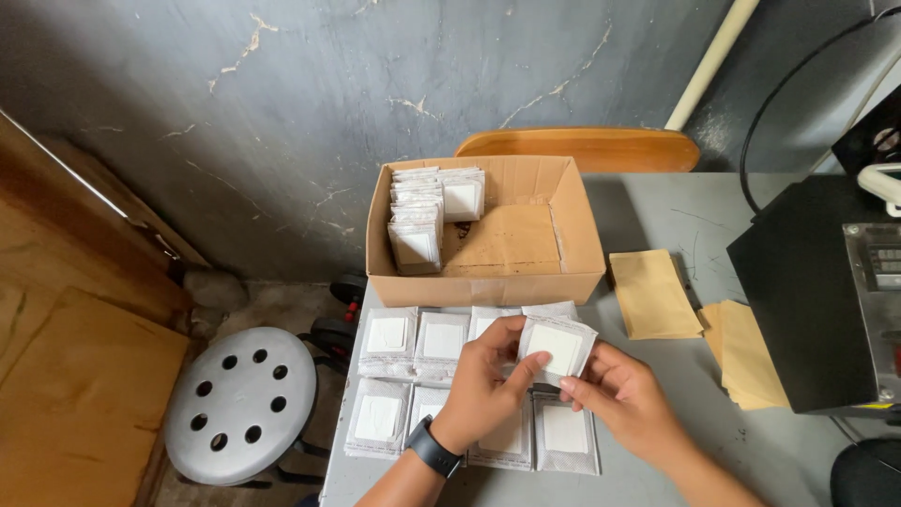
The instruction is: The person takes small white packets from a cardboard box and places them onto a table. They then pick up the packets and arrange them into neat stacks on the table surface.
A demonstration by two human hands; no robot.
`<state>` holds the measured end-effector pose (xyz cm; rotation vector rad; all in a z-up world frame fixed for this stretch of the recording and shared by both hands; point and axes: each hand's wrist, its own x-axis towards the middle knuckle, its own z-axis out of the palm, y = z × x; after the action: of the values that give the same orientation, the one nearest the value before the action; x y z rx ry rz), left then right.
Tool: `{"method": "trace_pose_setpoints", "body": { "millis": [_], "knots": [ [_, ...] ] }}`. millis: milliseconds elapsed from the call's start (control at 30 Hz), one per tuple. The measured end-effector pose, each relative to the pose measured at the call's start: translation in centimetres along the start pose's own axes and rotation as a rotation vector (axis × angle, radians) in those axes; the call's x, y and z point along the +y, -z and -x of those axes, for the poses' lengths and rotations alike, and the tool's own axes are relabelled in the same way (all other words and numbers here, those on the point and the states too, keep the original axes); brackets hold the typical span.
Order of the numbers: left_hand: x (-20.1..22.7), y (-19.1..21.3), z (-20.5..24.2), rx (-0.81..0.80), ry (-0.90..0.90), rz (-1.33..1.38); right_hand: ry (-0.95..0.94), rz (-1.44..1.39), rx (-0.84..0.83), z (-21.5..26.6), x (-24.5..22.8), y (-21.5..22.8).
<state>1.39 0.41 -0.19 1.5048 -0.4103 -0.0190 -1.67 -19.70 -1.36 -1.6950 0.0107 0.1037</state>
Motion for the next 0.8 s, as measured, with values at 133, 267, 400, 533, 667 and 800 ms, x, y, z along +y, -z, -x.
{"method": "trace_pose_setpoints", "body": {
  "millis": [133,267,400,533,667,800],
  "knots": [
    [1.0,-0.1,-0.1,0.026,-0.035,0.005,-0.031,-0.040,-0.034,-1.5,0.2,-0.4],
    [0.7,-0.1,-0.1,0.017,-0.059,0.015,0.078,-0.144,0.044,-1.9,-0.4,-1.7],
    [0.4,0.0,0.0,0.005,-0.017,-0.055,0.252,-0.014,0.151,-1.5,0.4,-2.5],
    [0.6,-0.1,0.1,-0.029,-0.004,-0.070,0.205,-0.011,0.147,-0.2,1.0,-2.5],
    [1.1,-0.2,0.0,-0.056,0.010,-0.125,0.312,0.110,0.189,0.0,1.1,-2.4],
    [1.1,-0.3,0.1,-0.040,-0.039,-0.213,0.440,0.254,0.217,0.4,0.8,-2.2]
  ]
}}
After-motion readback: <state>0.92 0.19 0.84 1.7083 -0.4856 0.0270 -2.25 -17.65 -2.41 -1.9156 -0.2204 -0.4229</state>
